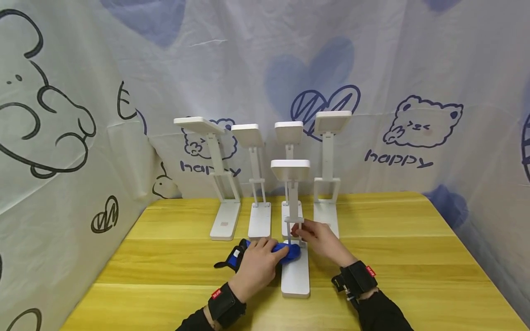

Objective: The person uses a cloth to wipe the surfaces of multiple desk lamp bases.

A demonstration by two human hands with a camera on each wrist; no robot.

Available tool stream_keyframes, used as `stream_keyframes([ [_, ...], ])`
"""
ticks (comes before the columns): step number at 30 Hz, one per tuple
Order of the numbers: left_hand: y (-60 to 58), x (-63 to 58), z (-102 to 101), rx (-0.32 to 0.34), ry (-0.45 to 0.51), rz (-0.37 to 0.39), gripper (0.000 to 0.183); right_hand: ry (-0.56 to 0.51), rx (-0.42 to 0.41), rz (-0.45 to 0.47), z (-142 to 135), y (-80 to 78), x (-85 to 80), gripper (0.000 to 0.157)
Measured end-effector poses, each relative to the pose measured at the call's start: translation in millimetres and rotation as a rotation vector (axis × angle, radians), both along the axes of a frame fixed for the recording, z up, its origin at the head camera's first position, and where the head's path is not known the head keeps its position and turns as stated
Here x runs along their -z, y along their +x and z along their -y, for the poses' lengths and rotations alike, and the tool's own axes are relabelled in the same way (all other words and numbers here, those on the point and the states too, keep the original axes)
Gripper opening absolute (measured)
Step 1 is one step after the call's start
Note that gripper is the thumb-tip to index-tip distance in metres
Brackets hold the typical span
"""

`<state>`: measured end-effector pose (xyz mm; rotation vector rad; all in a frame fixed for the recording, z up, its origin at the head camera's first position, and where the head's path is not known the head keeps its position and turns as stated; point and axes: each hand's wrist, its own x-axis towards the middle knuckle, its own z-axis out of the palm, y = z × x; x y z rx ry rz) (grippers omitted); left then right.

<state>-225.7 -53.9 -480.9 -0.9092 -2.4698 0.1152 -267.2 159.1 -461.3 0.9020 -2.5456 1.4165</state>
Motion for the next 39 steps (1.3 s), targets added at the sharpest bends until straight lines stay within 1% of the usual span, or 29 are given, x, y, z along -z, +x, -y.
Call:
stream_keyframes([
  [3, 0.0, 2.1, -6, -0.014, -0.019, -0.014, 0.027, -0.006, -0.004, -0.001, 3, 7.5, -10.2, 0.018],
  [6, 0.4, 1.6, -12, -0.017, -0.032, -0.019, 0.023, -0.004, -0.007, 0.01, 4, 13.0, -17.9, 0.018],
  [12, 2.6, 0.3, -24, 0.008, -0.064, -0.017, 0.023, -0.017, -0.008, 0.042, 4, 14.5, -18.6, 0.017],
  [17, 2.3, 0.6, -35, 0.035, -0.071, -0.043, 0.019, 0.006, 0.013, 0.018, 3, 15.0, -20.1, 0.017],
  [19, 2.1, 0.9, -39, 0.054, -0.067, -0.06, 0.017, 0.012, 0.015, 0.018, 2, 12.2, -16.6, 0.017],
  [24, 4.3, 0.6, -40, 0.125, -0.061, -0.121, 0.014, -0.005, -0.005, 0.043, -2, -2.8, 4.4, 0.017],
  [26, 5.1, 0.5, -38, 0.151, -0.06, -0.121, 0.014, -0.008, -0.004, 0.037, -2, -6.2, 9.6, 0.017],
  [29, 4.7, -0.1, -34, 0.177, -0.068, -0.082, 0.018, -0.017, -0.01, 0.017, -2, -7.0, 11.8, 0.016],
  [32, 3.5, -2.5, -29, 0.218, -0.098, -0.015, 0.023, -0.021, -0.008, -0.003, -2, -7.3, 12.3, 0.015],
  [35, 3.6, -8.0, -22, 0.275, -0.128, 0.09, 0.028, -0.018, -0.009, -0.007, -2, -7.0, 11.7, 0.015],
  [39, 5.0, -17.1, -13, 0.347, -0.117, 0.251, 0.036, -0.006, 0.008, 0.0, -2, -5.5, 11.2, 0.017],
])
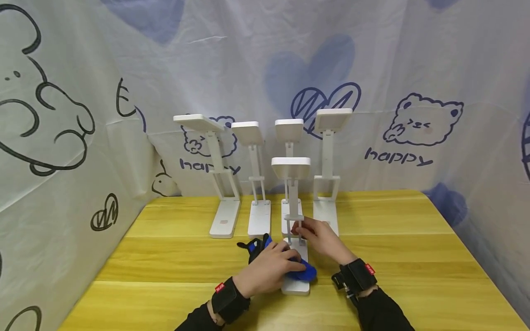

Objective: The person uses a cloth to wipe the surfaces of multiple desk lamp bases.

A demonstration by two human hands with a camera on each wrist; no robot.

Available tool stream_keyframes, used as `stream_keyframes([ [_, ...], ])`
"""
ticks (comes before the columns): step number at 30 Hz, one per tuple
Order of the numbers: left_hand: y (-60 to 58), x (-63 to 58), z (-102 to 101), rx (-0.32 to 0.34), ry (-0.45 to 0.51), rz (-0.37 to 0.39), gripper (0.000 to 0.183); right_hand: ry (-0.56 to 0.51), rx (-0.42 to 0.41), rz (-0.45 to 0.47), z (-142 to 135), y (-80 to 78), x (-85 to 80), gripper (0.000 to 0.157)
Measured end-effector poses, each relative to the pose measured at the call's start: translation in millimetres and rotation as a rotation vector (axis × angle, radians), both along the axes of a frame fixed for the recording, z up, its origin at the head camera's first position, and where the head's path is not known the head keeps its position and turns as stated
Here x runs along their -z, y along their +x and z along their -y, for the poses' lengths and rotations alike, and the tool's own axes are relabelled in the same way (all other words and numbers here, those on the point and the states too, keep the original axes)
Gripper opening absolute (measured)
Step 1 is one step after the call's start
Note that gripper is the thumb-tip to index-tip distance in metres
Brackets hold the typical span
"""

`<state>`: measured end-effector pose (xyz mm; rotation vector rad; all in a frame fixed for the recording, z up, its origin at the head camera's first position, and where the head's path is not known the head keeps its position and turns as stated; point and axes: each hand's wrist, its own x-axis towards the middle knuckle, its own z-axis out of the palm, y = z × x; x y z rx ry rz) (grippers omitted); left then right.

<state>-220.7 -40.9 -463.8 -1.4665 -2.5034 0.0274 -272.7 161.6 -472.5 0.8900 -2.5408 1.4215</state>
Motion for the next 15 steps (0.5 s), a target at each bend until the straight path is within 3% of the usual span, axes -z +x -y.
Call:
stream_keyframes([
  [8, -0.8, -10.0, 18, 0.048, 0.033, 0.18, 0.048, 0.023, -0.008, -0.037, 0, -1.3, 1.4, 0.016],
  [15, -2.0, -13.3, 28, 0.023, 0.048, 0.151, 0.038, 0.045, -0.034, -0.061, -2, -0.4, 0.0, 0.016],
])
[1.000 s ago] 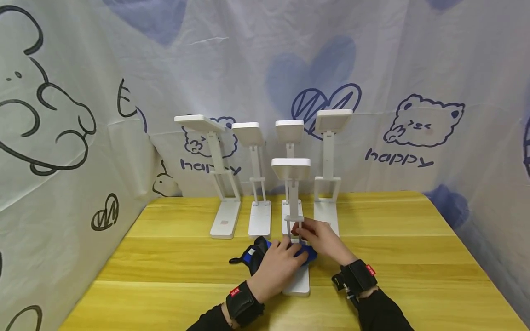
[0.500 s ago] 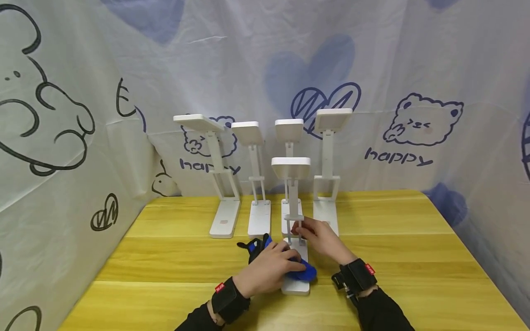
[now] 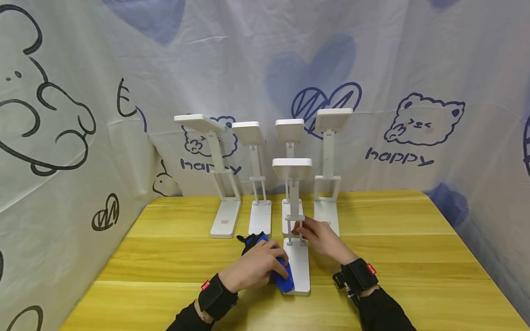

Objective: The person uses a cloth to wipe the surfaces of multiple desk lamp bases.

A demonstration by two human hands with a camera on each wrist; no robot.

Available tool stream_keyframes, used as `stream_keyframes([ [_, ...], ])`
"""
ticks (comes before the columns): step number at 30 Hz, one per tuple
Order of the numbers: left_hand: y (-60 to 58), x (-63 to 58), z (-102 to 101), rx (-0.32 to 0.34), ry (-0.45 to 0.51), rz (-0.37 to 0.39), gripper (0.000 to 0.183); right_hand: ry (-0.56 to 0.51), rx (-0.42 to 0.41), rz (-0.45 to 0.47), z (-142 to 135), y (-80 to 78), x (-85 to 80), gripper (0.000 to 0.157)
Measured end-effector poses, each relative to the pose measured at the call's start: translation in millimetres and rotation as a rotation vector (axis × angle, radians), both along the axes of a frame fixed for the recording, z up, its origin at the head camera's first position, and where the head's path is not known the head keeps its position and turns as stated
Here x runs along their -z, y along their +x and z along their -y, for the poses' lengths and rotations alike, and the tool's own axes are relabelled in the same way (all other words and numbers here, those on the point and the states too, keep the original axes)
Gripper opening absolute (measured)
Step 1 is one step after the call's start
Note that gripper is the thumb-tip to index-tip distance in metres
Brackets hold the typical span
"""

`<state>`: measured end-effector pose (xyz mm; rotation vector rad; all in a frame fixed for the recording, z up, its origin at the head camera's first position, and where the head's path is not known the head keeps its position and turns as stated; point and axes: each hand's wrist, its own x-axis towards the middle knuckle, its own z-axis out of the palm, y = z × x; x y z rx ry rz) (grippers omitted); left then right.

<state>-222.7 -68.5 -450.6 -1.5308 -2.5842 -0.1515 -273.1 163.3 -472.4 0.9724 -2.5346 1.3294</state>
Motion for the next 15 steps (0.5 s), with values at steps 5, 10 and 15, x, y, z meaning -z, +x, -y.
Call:
stream_keyframes([
  [5, -5.1, 1.7, 1, -0.055, -0.005, -0.081, 0.036, -0.022, -0.006, 0.001, -1, -0.7, 0.5, 0.016],
  [10, -8.1, 7.0, -4, -0.139, -0.012, -0.191, 0.038, -0.025, 0.004, 0.015, 0, -0.5, 0.0, 0.016],
  [15, -11.1, 14.1, -13, -0.207, 0.012, -0.252, 0.04, -0.011, 0.011, 0.043, 1, -0.6, -1.4, 0.016],
])
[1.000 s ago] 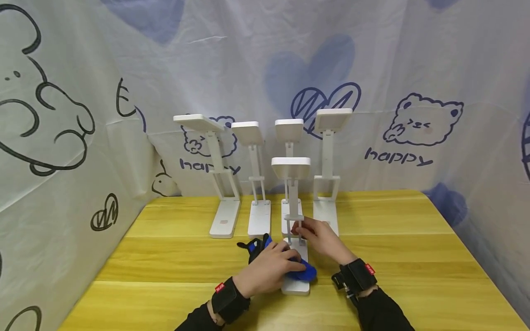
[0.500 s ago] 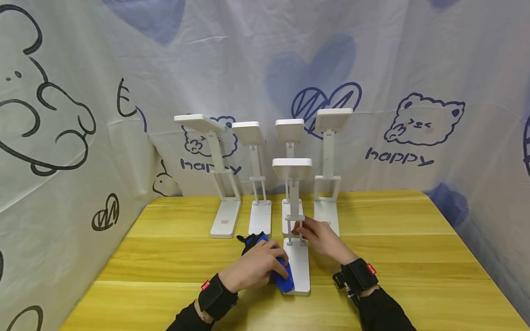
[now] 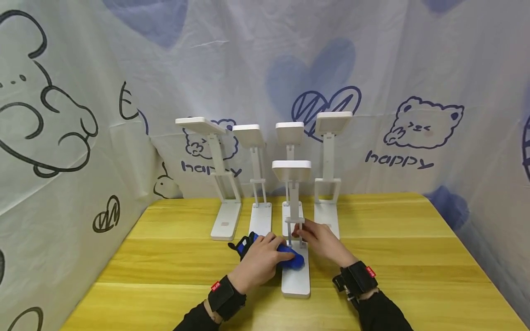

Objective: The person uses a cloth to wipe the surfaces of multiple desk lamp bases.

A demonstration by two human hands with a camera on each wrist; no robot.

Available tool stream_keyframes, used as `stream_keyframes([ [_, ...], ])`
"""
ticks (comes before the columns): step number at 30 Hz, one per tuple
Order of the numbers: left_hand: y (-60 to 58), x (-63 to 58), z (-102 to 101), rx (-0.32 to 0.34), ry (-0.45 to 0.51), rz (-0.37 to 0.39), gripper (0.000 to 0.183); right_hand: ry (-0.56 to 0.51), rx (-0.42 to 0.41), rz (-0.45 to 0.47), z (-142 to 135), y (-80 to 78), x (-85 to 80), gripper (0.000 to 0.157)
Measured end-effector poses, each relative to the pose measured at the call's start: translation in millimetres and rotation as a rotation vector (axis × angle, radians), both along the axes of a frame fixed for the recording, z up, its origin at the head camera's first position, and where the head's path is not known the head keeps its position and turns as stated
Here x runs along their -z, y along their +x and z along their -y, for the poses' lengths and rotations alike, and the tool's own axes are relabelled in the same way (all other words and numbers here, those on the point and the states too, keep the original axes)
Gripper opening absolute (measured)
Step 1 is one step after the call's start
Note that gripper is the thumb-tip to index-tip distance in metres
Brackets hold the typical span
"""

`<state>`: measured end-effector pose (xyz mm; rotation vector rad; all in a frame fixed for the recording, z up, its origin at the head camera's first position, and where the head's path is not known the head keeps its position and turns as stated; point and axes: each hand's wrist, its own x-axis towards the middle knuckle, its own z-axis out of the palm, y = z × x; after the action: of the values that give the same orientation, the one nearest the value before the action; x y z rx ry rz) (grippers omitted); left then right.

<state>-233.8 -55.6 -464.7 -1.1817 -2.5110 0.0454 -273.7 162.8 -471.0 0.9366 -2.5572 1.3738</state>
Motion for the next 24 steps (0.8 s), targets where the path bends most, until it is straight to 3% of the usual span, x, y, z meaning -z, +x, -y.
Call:
stream_keyframes([
  [8, -1.0, 7.0, -13, -0.081, 0.024, -0.059, 0.036, -0.017, -0.007, -0.039, 1, 0.1, 2.7, 0.015],
  [17, 1.8, 9.9, -24, -0.037, -0.002, -0.122, 0.03, -0.005, -0.003, -0.037, 5, 11.1, -12.6, 0.017],
  [24, 6.2, 12.2, -33, 0.03, -0.043, -0.151, 0.024, 0.01, 0.014, -0.085, 1, -0.3, 3.7, 0.016],
])
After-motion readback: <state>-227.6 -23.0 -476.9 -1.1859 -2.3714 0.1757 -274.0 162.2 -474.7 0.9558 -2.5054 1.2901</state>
